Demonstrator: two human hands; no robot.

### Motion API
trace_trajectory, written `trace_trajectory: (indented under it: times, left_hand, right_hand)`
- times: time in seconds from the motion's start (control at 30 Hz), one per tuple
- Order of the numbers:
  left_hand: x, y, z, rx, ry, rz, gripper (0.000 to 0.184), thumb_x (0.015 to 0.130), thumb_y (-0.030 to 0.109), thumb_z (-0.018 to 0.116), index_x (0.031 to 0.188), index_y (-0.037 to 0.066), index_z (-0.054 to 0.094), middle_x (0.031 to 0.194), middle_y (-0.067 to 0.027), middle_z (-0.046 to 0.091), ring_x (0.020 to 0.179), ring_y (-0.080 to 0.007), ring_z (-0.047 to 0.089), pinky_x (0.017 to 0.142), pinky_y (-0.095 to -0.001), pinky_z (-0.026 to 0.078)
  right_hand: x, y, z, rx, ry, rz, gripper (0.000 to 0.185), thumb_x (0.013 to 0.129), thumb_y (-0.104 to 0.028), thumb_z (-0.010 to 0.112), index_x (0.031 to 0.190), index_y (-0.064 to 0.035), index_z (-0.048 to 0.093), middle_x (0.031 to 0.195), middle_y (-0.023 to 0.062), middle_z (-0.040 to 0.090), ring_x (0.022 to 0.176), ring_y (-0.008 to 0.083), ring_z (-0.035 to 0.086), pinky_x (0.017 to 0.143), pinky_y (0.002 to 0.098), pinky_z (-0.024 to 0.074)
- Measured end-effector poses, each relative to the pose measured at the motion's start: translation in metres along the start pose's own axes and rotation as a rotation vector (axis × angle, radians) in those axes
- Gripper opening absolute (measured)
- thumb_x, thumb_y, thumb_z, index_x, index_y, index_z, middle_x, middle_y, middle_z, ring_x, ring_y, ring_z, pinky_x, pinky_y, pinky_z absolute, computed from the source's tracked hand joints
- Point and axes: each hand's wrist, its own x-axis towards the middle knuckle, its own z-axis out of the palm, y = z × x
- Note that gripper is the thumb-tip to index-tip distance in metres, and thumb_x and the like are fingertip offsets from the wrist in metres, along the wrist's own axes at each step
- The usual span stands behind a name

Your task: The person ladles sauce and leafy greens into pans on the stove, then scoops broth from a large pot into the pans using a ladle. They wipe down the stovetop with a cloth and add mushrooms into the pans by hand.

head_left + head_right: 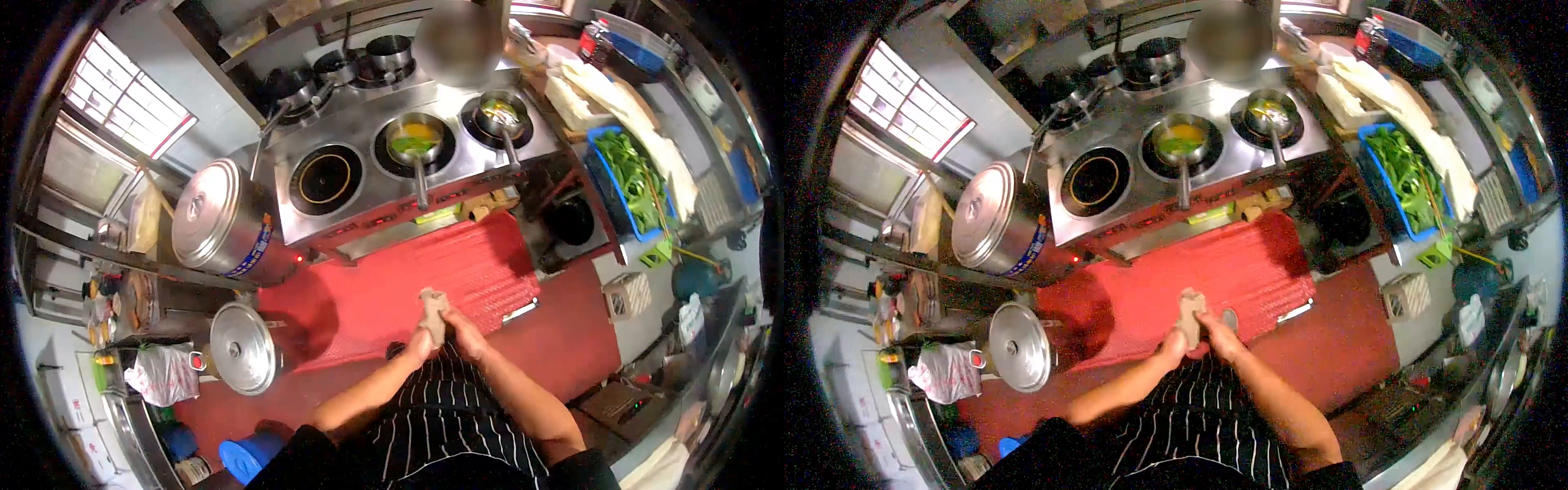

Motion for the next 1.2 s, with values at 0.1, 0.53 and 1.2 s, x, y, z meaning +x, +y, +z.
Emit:
trace_trajectory:
  times: [0.1,0.53,1.2]
  left_hand:
    - [0.01,0.069,0.003,-0.007,0.2,-0.02,0.049,0.102,0.035,0.034,0.142,0.008,0.038,0.135,-0.0071,0.048,0.125,-0.0203,0.046,0.107,-0.0339,0.036]
    - [0.078,0.114,-0.174,0.022,0.311,-0.009,0.044,0.101,0.033,0.039,0.13,0.004,0.053,0.12,-0.0071,0.06,0.105,-0.02,0.057,0.093,-0.0336,0.044]
    - [0.23,0.294,-0.409,0.741,1.301,-0.29,0.069,0.095,0.062,0.026,0.119,0.009,0.064,0.109,-0.0182,0.067,0.102,-0.0426,0.06,0.086,-0.0506,0.046]
  right_hand:
    - [0.038,-0.009,0.024,-0.228,-0.129,0.092,0.056,0.095,-0.034,0.047,0.139,0.0006,0.042,0.141,0.0137,0.045,0.129,0.0261,0.043,0.108,0.0372,0.0327]
    - [0.203,-0.065,0.109,-1.043,-0.069,-0.099,0.058,0.092,-0.037,0.05,0.134,0.0005,0.038,0.113,0.028,0.06,0.103,0.0434,0.059,0.089,0.0443,0.0475]
    - [0.512,-0.137,0.166,-1.844,0.436,-0.654,0.063,0.085,-0.011,0.056,0.142,-0.0025,0.032,0.141,0.0289,0.03,0.133,0.0512,0.025,0.108,0.0603,0.0258]
